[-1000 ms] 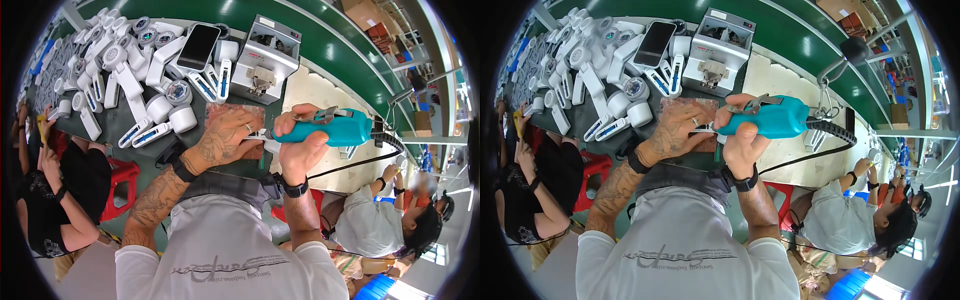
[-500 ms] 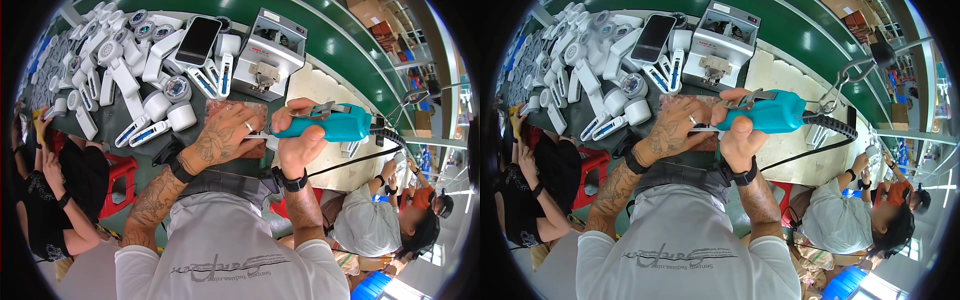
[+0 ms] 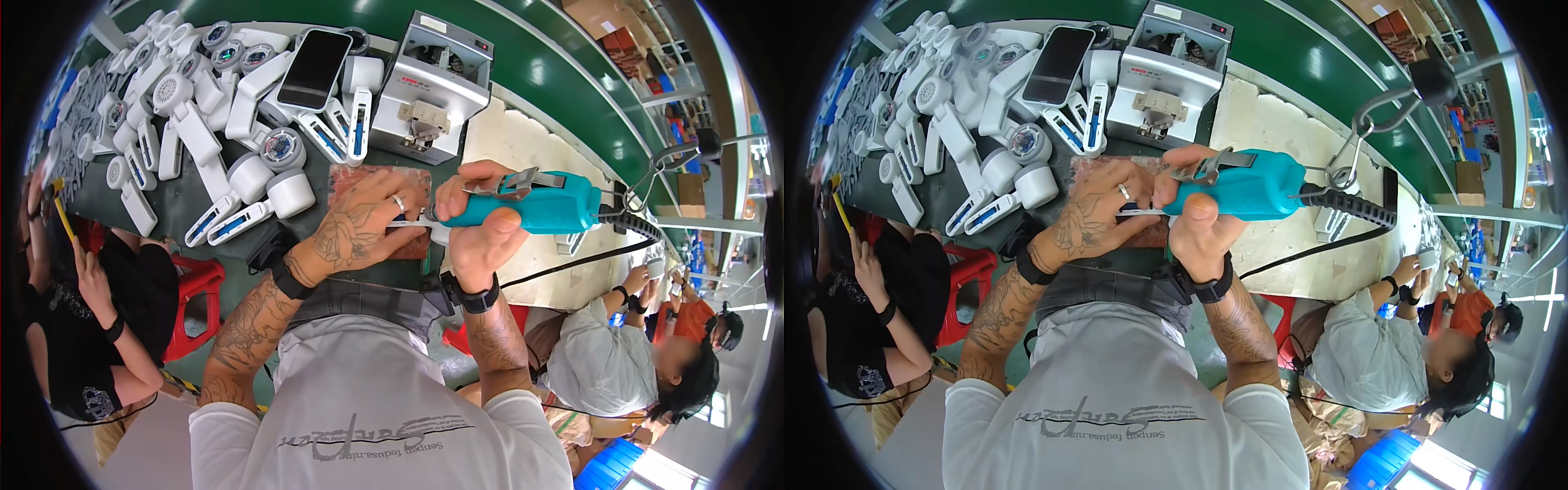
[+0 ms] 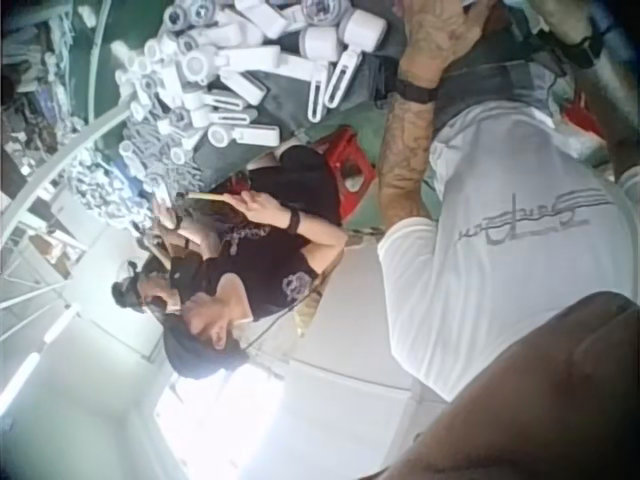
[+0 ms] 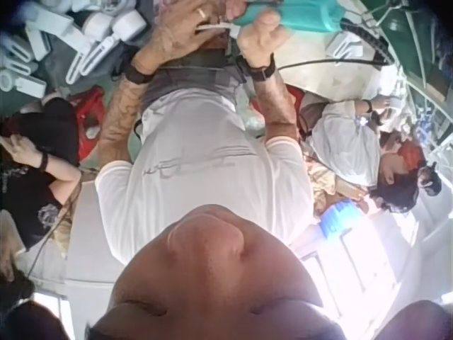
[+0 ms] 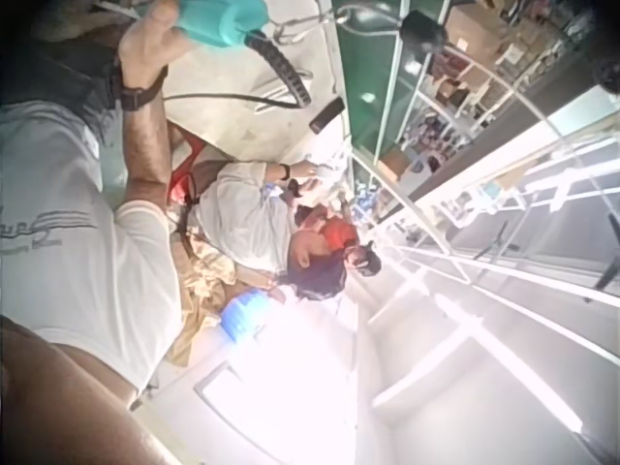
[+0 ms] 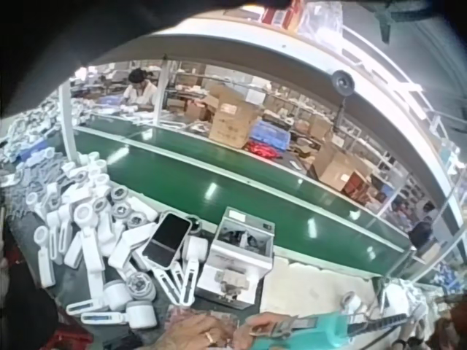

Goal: Assembling small electronic devices using an electric screwdriver.

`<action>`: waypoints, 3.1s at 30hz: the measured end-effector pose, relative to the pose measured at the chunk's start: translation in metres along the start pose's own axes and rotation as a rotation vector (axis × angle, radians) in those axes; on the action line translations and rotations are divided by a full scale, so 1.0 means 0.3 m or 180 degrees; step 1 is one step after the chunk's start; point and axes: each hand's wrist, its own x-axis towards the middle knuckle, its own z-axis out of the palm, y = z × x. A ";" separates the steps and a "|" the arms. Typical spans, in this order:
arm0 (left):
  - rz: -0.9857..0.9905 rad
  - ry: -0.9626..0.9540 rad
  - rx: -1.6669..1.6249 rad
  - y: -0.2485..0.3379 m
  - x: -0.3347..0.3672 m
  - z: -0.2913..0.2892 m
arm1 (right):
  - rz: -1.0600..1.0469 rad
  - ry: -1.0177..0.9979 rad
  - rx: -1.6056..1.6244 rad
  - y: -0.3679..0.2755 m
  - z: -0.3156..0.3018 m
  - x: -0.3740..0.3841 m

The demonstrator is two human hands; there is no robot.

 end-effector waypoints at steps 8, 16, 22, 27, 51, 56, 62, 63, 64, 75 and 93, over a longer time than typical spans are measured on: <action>-0.0038 0.0069 0.0165 -0.006 -0.003 -0.008 | 0.0171 0.0046 -0.0185 -0.038 0.013 0.025; 0.0062 -0.0062 0.0754 -0.006 -0.008 -0.032 | -0.0517 0.0012 0.0023 0.025 0.046 0.236; -0.0030 -0.0095 0.1017 -0.012 -0.014 -0.022 | -0.0912 -0.0175 -0.0718 0.132 0.057 0.291; -0.0063 -0.0229 0.1024 -0.016 -0.010 -0.016 | -0.0743 -0.0214 -0.0592 0.158 0.054 0.276; -0.0156 -0.0027 0.1002 -0.018 -0.004 -0.002 | 0.0096 -0.0105 -0.0255 0.083 -0.033 0.102; -0.0066 -0.0007 0.1117 -0.009 -0.010 0.003 | 0.0005 -0.0267 -0.0311 0.107 -0.040 0.089; -0.0131 -0.0083 0.1250 -0.005 -0.014 0.001 | 0.0099 -0.0154 -0.0214 0.113 -0.043 0.094; -0.0169 -0.0085 0.1332 -0.006 -0.014 -0.001 | 0.0079 -0.0169 -0.0212 0.098 -0.037 0.102; -0.0160 -0.0064 0.1343 -0.010 -0.012 -0.003 | 0.0158 -0.0185 -0.0401 0.073 -0.025 0.111; -0.0171 -0.0244 0.0962 0.001 -0.008 -0.027 | -0.0796 -0.0159 -0.0474 0.153 0.062 0.271; -0.0147 -0.0038 0.0875 -0.005 -0.010 -0.016 | 0.0137 -0.0146 0.0219 0.023 -0.071 0.048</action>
